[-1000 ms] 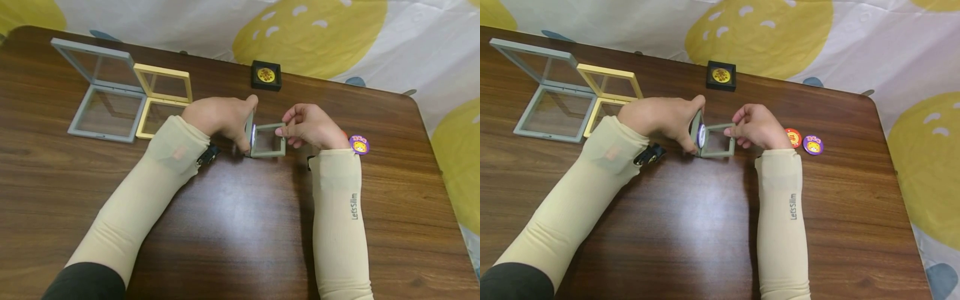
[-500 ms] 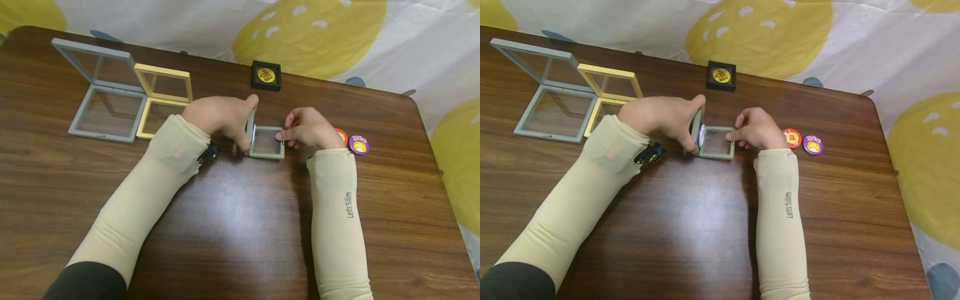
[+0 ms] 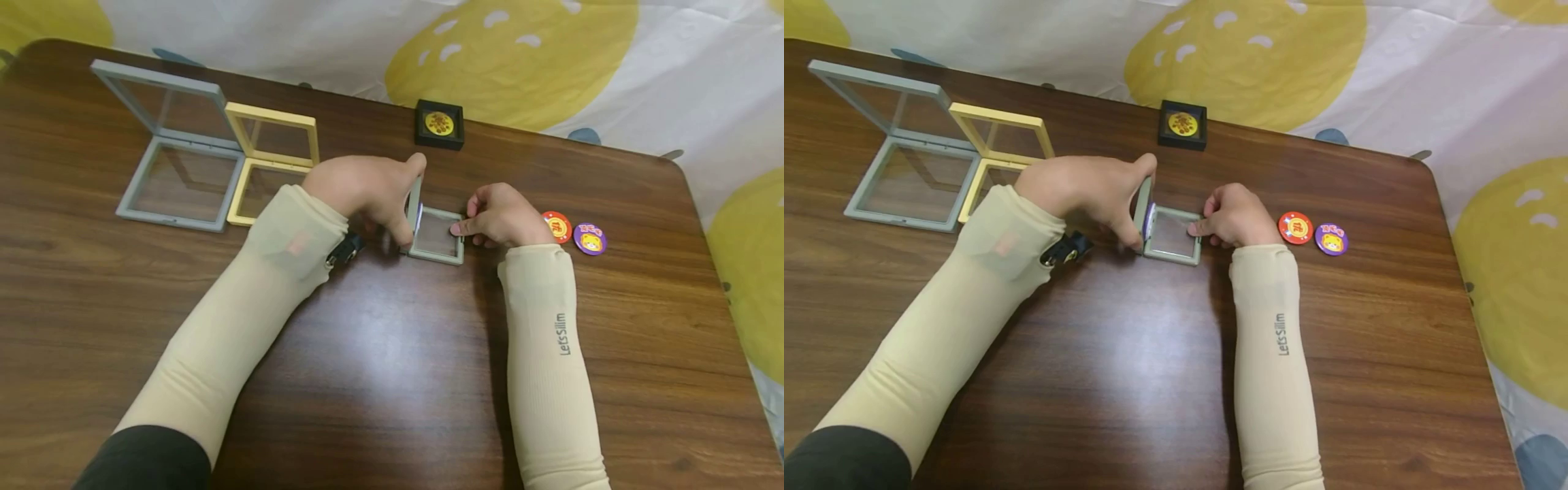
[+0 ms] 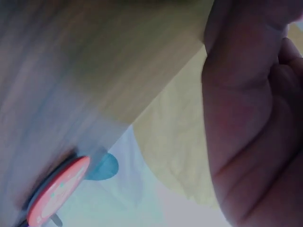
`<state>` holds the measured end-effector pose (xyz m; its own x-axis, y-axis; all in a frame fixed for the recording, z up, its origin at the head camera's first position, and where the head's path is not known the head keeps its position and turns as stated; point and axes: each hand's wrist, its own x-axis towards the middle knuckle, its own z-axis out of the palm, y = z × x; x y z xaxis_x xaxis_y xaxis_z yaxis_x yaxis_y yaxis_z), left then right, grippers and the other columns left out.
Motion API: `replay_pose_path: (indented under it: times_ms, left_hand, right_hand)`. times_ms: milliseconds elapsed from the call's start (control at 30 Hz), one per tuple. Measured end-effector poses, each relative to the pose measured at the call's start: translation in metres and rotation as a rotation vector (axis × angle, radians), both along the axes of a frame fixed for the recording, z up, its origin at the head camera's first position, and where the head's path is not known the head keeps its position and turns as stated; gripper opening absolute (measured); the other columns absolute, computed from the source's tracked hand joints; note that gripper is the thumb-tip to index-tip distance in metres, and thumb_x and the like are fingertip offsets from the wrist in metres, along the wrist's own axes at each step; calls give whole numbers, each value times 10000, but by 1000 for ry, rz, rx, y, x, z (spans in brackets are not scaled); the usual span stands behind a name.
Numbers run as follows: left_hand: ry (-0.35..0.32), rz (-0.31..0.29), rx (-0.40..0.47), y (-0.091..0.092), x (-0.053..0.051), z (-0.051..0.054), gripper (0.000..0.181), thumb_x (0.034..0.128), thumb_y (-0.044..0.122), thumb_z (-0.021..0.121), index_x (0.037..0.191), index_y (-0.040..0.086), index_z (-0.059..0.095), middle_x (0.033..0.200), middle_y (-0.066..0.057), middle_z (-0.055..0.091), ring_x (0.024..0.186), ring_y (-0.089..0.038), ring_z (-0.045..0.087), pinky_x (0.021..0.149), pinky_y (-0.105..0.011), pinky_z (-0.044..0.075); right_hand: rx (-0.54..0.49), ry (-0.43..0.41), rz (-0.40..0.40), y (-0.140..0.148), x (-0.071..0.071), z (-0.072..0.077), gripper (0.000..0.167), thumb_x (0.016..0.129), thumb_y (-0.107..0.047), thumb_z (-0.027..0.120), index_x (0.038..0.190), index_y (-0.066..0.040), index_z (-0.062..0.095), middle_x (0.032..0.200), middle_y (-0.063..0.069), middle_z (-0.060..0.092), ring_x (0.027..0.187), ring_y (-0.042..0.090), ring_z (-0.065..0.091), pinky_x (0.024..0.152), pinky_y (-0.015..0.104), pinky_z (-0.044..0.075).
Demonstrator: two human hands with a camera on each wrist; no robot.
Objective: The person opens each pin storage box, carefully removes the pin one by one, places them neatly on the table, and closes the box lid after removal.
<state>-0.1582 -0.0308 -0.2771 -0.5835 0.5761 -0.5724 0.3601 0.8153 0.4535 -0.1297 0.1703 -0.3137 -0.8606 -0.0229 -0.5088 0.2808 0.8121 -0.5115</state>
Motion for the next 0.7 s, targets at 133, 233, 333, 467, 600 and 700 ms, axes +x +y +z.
replay_pose_path:
  times_ms: [133, 233, 333, 467, 600, 700]
  left_hand:
    - [33, -21, -6, 2, 0, 0, 766, 721, 316, 774, 1220, 151, 217, 849, -24, 721, 752, -179, 624, 704, -293, 461]
    - [72, -38, -19, 4, 0, 0, 804, 711, 340, 770, 1258, 135, 217, 916, -25, 684, 873, -181, 598, 811, -316, 451]
    - [97, -45, -30, 5, 1, 0, 851, 704, 362, 767, 1295, 125, 203, 981, -40, 600, 927, -192, 558, 870, -335, 451]
    - [108, -37, -27, 4, 2, 0, 833, 684, 355, 773, 1268, 118, 227, 952, -39, 640, 922, -187, 584, 857, -328, 460]
    - [126, -33, -28, 3, 3, 1, 818, 671, 365, 775, 1245, 116, 247, 966, -45, 614, 912, -196, 577, 842, -333, 463]
    - [134, -32, -34, 4, 3, 1, 834, 674, 390, 769, 1258, 118, 238, 1013, -56, 577, 916, -206, 562, 842, -341, 464]
  right_hand:
    - [0, 5, -2, -2, 0, 1, 300, 806, -182, 754, 765, -80, 475, 602, -33, 490, 571, 108, 535, 534, 239, 447]
    - [2, 6, -3, -3, 0, 1, 287, 810, -171, 748, 776, -78, 479, 609, -28, 501, 576, 108, 542, 535, 239, 449]
    - [7, 6, 0, -3, 1, 2, 257, 816, -167, 740, 801, -66, 505, 620, -16, 524, 581, 113, 557, 542, 245, 456]
    - [28, 15, 15, -4, 2, 5, 186, 839, -189, 712, 853, -62, 577, 674, 4, 571, 612, 127, 569, 565, 255, 471]
    - [33, 24, 32, -4, 4, 8, 129, 876, -192, 654, 888, -66, 627, 768, 17, 619, 650, 143, 570, 593, 268, 485]
    - [28, 22, 69, -4, 3, 8, 145, 915, -198, 594, 925, -57, 627, 799, 32, 611, 659, 148, 573, 603, 275, 492]
